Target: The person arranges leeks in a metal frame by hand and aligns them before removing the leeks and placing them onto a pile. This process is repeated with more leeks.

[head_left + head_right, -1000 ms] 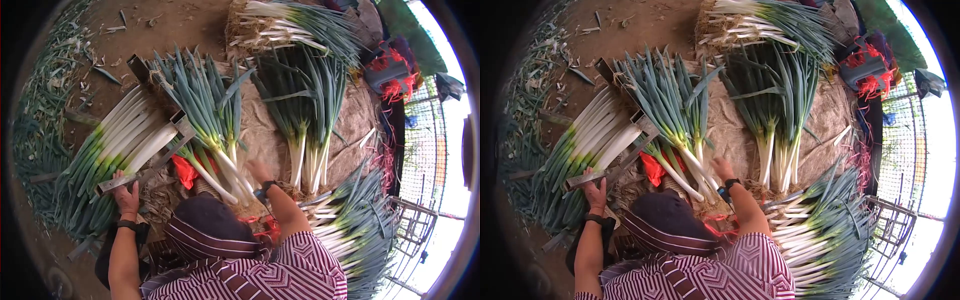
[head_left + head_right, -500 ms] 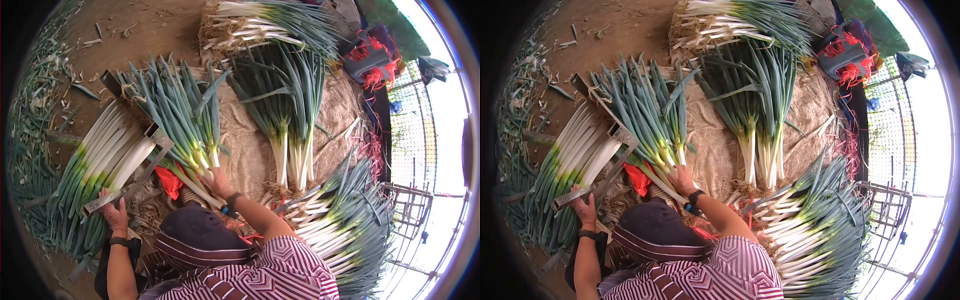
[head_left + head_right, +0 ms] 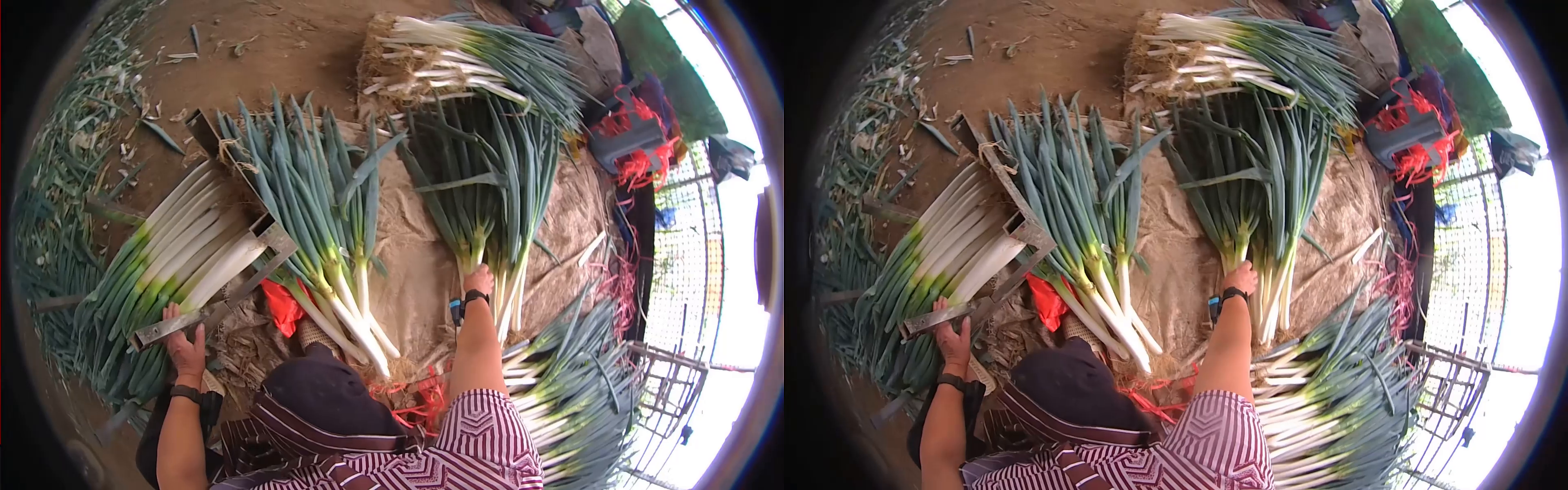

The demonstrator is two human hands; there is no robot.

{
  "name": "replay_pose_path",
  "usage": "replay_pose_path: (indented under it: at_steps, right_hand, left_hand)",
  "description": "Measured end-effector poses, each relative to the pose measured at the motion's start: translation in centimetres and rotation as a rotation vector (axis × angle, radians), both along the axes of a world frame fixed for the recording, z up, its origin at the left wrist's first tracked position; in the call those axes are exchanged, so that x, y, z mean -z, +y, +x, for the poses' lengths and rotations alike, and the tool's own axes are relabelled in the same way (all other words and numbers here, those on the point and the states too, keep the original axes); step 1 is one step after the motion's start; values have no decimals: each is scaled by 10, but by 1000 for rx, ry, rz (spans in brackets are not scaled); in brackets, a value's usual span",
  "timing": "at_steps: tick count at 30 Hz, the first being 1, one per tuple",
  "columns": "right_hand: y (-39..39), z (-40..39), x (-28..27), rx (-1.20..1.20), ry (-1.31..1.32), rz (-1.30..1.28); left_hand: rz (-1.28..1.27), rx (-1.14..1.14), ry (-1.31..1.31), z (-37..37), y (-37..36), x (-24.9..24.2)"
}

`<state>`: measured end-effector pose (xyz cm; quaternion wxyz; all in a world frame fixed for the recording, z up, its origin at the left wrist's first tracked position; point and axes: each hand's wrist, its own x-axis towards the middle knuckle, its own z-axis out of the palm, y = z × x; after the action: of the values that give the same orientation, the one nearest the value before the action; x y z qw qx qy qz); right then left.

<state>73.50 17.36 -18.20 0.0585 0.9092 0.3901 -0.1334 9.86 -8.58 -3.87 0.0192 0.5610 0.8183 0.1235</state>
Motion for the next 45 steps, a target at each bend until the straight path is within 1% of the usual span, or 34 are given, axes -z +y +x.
replay_pose_path:
  at_steps: [1, 4, 6, 9, 10, 11, 12, 14, 15, 17, 18, 19, 20, 21, 22, 24, 25, 26, 27, 28, 29, 30, 31, 32, 35, 38, 40, 42, 43, 44, 45]
  right_hand:
    - [4, 4, 0, -57, 7, -78]
    - [-3, -12, 5, -138, -58, -51]
    - [-9, -20, 5, -128, 34, 37]
    - [-22, -15, 33, -169, 352, 156]
    - [-28, -24, 27, -199, 470, 175]
    - [-42, -40, 23, -186, 501, 345]
    - [-53, -55, 18, -89, 649, 446]
    - [-66, -79, 30, 43, 928, 662]
    - [-68, -93, 15, -25, 911, 587]
    - [-75, -119, -46, -161, 867, 443]
    - [-76, -118, -59, -187, 919, 439]
    - [-78, -113, -69, -219, 980, 424]
    - [-79, -115, -79, -261, 1055, 393]
    - [-79, -122, -110, -263, 1120, 369]
    - [-78, -129, -150, -269, 1187, 341]
    - [-81, -133, -202, -271, 1271, 304]
    - [-88, -140, -233, -254, 1310, 305]
    - [-95, -146, -261, -233, 1342, 309]
    - [-101, -147, -281, -219, 1378, 304]
    - [-108, -148, -300, -205, 1412, 296]
    - [-115, -155, -324, -231, 1481, 288]
    - [-123, -162, -346, -257, 1552, 280]
    - [-127, -165, -359, -311, 1559, 286]
    - [-131, -172, -375, -416, 1578, 305]
    - [-130, -197, -407, -695, 1542, 424]
    - [-122, -247, -449, -999, 1454, 449]
    - [-108, -286, -471, -933, 1478, 287]
    - [-71, -325, -448, -1127, 1372, 383]
    - [-68, -351, -454, -1209, 1283, 376]
    - [-67, -378, -460, -1288, 1192, 374]
    - [-58, -403, -454, -1375, 1147, 394]
  left_hand:
    - [-1, -2, -4, 0, 0, 1]
    - [1, -5, -10, 0, -1, 1]
    - [7, -11, -17, 1, 0, 2]
    - [-1, -19, -35, 3, 0, -1]
    - [1, -21, -42, 4, 1, -1]
    - [6, -24, -49, 5, 1, -2]
    - [4, -29, -65, 5, 2, -3]
    - [0, -41, -94, 4, 2, -2]
    - [10, -44, -71, 3, 1, 2]
    - [30, -30, -51, 2, 1, 5]
    - [38, -28, -40, 2, 0, 5]
    - [106, 27, -47, 2, 1, 3]
    - [146, 22, -58, 8, 4, -6]
    - [172, 13, -30, 12, 6, -11]
    - [224, -36, -61, 18, 7, -20]
    - [146, 22, -125, 13, 7, -28]
    - [101, -1, -143, 14, 8, -35]
    - [48, 2, -169, 7, 8, -25]
    - [-53, -21, -167, 6, 9, -25]
    - [140, 4, -98, 8, 9, -20]
    - [81, -11, -31, 6, 8, -11]
    - [-22, -15, 7, 7, 6, -19]
    - [-20, -32, 1, 6, 5, -12]
    - [-16, -44, -8, 5, 5, -5]
    - [-103, -86, -45, 15, 2, -28]
    - [-144, -119, -6, 13, 4, -17]
    - [-150, -114, -78, 13, 3, -27]
    - [-150, -111, -95, 10, 1, -23]
    - [-118, -101, -46, 8, 0, -12]
    - [-64, -100, -66, 9, -2, -14]
    - [-32, -98, -61, 8, -3, -11]
